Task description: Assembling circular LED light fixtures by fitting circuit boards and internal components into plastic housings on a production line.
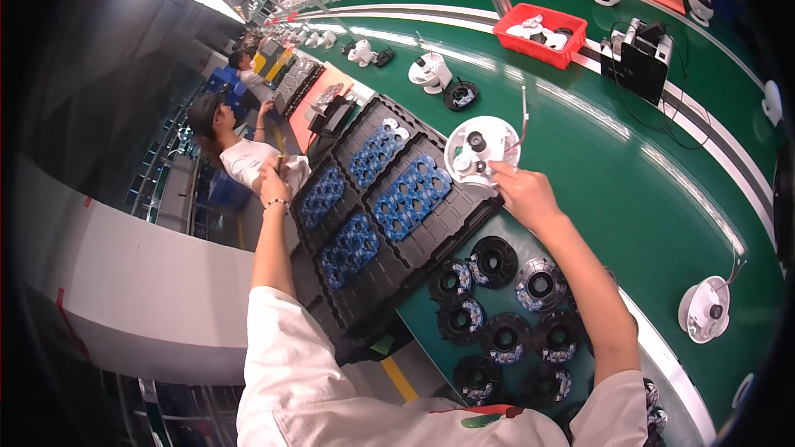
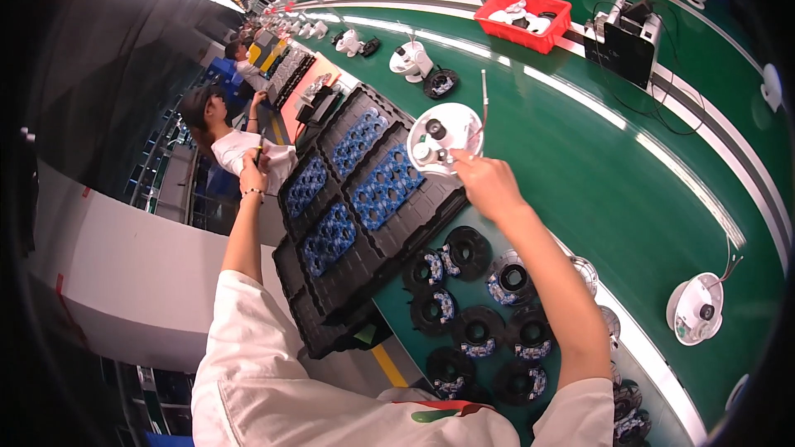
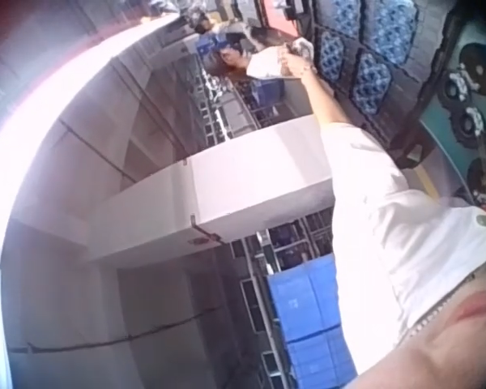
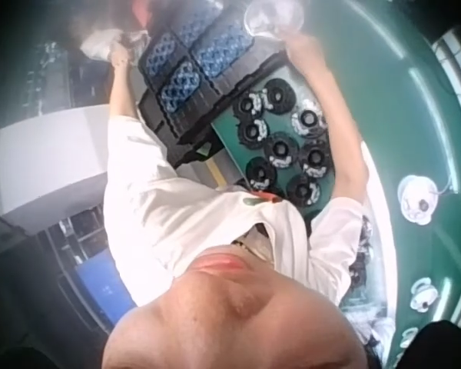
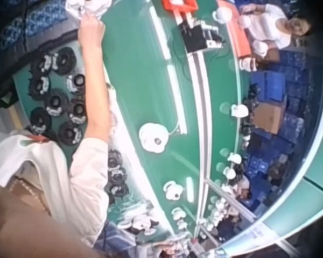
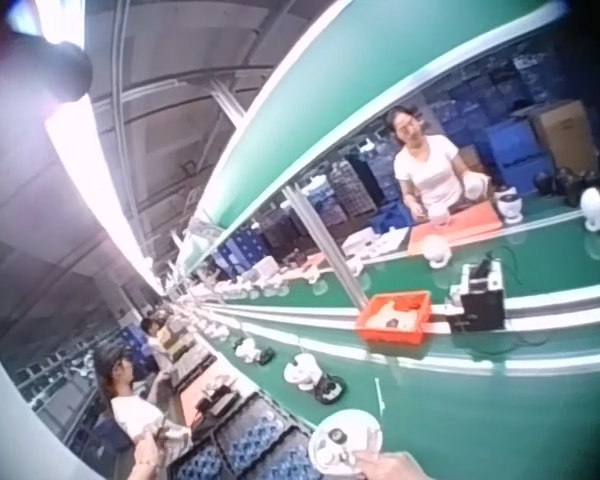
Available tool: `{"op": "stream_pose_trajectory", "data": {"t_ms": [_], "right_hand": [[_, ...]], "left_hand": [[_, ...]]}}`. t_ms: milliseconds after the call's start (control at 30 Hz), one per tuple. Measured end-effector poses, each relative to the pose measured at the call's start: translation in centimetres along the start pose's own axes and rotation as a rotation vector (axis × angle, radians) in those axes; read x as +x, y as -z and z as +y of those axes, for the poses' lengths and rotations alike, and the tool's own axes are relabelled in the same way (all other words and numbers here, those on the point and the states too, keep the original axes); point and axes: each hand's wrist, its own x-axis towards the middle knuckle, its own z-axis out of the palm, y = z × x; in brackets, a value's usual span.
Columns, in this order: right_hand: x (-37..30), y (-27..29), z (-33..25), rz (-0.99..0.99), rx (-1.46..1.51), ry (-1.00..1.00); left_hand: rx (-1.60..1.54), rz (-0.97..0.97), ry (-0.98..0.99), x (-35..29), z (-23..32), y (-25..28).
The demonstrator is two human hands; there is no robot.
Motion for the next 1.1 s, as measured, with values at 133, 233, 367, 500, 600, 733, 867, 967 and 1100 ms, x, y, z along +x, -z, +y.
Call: {"op": "stream_pose_trajectory", "data": {"t_ms": [133,233,367,500,600,733,867,967,1100], "right_hand": [[0.2,-3.0,-1.8,0.028,0.073,-0.011],[0.5,-4.8,-2.3,0.011,0.087,-0.059],[0.1,-7.4,-1.6,-0.037,0.002,-0.068],[0.6,-8.1,-4.4,-0.151,-0.002,-0.034],[0.0,-9.0,-5.1,-0.2,-0.038,-0.033],[0.1,-8.8,-4.5,-0.224,-0.029,-0.018],[0.9,-9.0,-5.1,-0.219,-0.015,0.029],[2.4,-8.9,-6.1,-0.253,-0.006,0.094],[2.8,-8.5,-6.8,-0.13,0.245,0.108]], "left_hand": [[-0.131,0.224,0.047,4.9,-5.3,-2.9],[0.087,0.523,0.069,4.6,-2.1,-2.2],[-1.08,-0.799,-0.001,-8.8,10.0,-0.7],[-1.401,-1.229,0.008,-18.4,14.7,-1.8],[-1.804,-1.334,0.265,-19.2,14.5,-5.3],[-1.916,-1.316,0.34,-19.6,14.9,-7.0],[-2.026,-1.398,0.382,-18.4,14.4,-6.2],[-1.864,-1.406,0.372,-15.4,12.0,-8.5],[-2.011,-1.1,0.579,-13.8,12.0,-8.0]]}}
